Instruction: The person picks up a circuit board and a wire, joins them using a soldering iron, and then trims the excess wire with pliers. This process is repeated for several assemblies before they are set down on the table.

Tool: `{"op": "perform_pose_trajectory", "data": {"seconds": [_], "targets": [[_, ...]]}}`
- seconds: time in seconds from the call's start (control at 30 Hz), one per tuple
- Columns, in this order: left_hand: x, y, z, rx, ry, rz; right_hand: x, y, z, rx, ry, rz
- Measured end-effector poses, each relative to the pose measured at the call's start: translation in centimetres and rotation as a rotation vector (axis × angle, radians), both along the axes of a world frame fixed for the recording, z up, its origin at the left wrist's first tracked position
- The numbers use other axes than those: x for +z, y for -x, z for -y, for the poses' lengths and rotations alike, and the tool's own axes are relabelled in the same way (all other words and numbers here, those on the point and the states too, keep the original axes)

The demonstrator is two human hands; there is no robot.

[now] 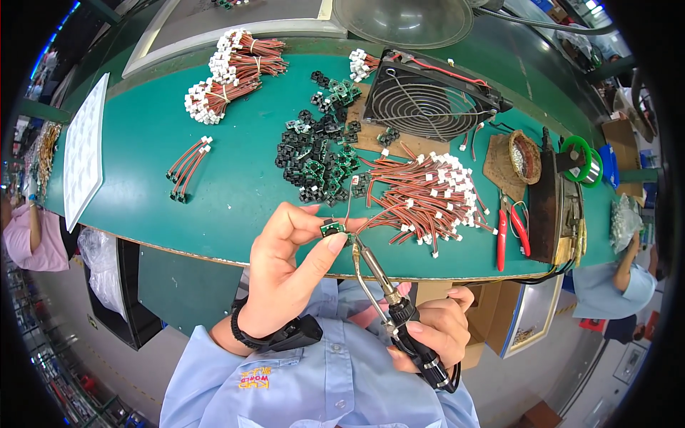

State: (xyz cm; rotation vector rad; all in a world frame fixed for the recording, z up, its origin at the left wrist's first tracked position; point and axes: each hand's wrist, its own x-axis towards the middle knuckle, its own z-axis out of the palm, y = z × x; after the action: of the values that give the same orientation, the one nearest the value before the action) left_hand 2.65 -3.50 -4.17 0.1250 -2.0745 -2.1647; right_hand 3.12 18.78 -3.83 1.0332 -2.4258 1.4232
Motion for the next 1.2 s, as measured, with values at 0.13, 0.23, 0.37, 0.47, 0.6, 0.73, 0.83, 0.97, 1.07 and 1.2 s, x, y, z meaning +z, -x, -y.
{"op": "perform_pose_trajectory", "data": {"seconds": [0.13, 0.23, 0.37, 0.47, 0.6, 0.73, 0.83, 0.97, 1.07, 1.2], "targets": [[-0.1, 0.0, 0.0, 0.004, 0.001, -0.002, -0.1, 0.0, 0.0, 0.000, 0.005, -0.006], [-0.1, 0.0, 0.0, 0.004, -0.002, -0.011, -0.2, 0.0, 0.0, 0.001, 0.007, -0.007], [0.1, 0.0, -0.2, 0.014, -0.009, -0.016, -0.2, -0.1, -0.1, 0.005, 0.002, -0.007], [0.3, 0.0, -0.2, 0.026, -0.016, -0.003, -0.3, -0.3, -0.2, 0.005, 0.002, -0.009], [0.4, 0.0, -0.3, 0.031, -0.012, -0.008, -0.3, -0.4, -0.3, 0.004, 0.006, -0.012], [0.6, 0.0, -0.4, 0.042, -0.041, -0.014, -0.3, -0.5, -0.2, -0.001, 0.010, -0.016], [0.7, 0.0, -0.6, 0.054, -0.063, -0.005, -0.3, -0.5, -0.2, -0.007, 0.022, -0.022], [0.7, 0.1, -0.5, 0.049, -0.056, -0.008, -0.3, -0.5, -0.3, -0.004, 0.020, -0.044], [0.4, 0.0, -0.4, 0.053, -0.086, -0.002, -0.2, -0.5, -0.7, -0.011, 0.020, -0.040], [0.5, 0.1, -0.5, 0.055, -0.259, 0.036, -1.2, -0.2, -1.9, -0.130, 0.093, -0.160]]}}
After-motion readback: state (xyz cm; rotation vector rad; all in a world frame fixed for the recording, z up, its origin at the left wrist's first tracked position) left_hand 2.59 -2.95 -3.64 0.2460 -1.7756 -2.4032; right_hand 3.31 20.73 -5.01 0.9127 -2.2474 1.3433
